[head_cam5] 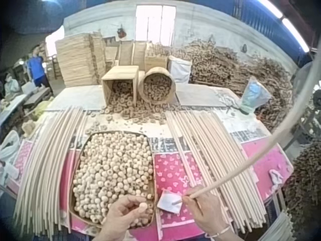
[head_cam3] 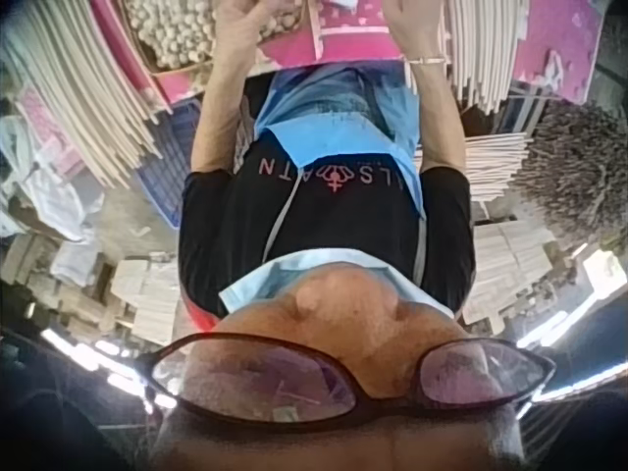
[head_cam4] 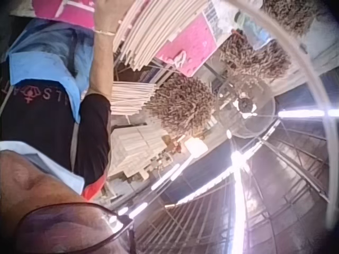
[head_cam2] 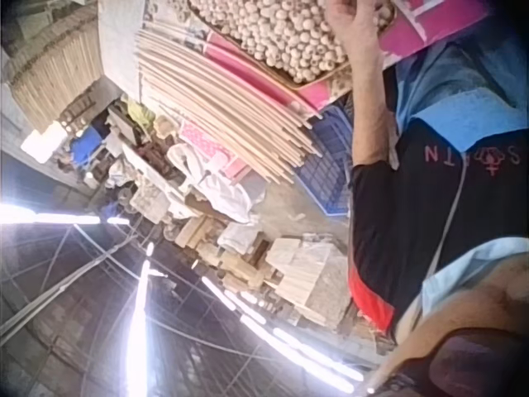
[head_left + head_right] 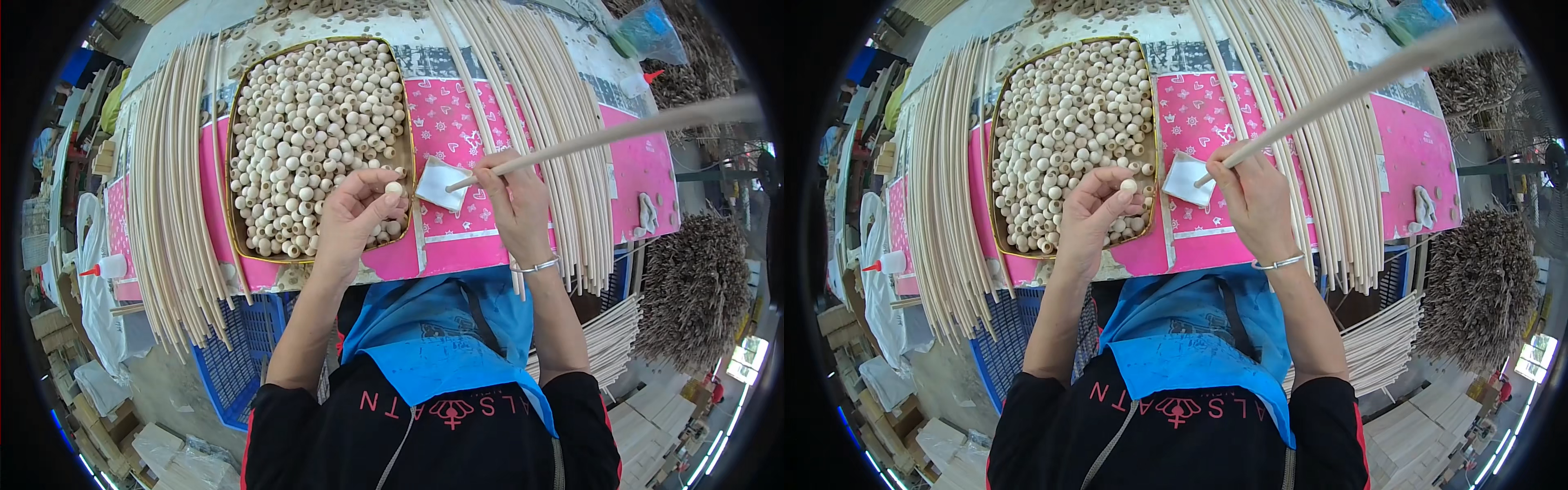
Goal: Assembling wooden dowels by applying glue and attaching small wooden beads at a workbench in a workshop.
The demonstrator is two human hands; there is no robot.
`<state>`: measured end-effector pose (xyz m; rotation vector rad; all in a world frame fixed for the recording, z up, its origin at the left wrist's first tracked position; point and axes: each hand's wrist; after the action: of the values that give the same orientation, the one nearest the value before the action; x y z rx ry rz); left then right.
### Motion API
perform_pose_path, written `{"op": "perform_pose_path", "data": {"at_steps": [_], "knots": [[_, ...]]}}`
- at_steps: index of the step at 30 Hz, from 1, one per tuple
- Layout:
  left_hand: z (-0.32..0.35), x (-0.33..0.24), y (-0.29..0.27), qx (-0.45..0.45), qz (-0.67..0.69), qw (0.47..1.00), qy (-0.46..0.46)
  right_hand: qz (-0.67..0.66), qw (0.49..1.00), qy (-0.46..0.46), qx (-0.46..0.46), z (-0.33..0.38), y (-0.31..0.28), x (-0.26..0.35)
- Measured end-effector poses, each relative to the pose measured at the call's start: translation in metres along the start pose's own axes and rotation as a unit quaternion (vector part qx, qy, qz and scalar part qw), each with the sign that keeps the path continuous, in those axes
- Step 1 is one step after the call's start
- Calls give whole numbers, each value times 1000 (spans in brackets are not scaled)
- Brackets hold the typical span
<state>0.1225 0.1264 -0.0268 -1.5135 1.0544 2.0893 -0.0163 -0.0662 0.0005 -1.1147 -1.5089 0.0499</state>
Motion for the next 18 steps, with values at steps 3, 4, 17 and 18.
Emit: {"op": "perform_pose_path", "data": {"at_steps": [3, 4, 17, 18], "knots": [[-2, -1, 2, -1, 5, 1000, 0, -35, 999, 0, -25, -2, -9, 0], [-3, -2, 3, -1, 13, 1000, -1, -33, 999, 5, -31, -1, -13, -5], [-15, 7, 21, -4, 0, 1000, -16, -286, 927, 142, -197, 16, -29, -20], [-17, 6, 24, 6, 20, 1000, -7, -319, 913, 144, -209, 15, -31, -18]]}}
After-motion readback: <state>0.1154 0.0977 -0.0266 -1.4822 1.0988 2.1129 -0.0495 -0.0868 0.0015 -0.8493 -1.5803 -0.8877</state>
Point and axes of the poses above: each hand's wrist, its own z-axis away from the middle knuckle, its own y-axis out of the palm, x = y × z, and after that the axes turned 4 degrees about y, right-handed
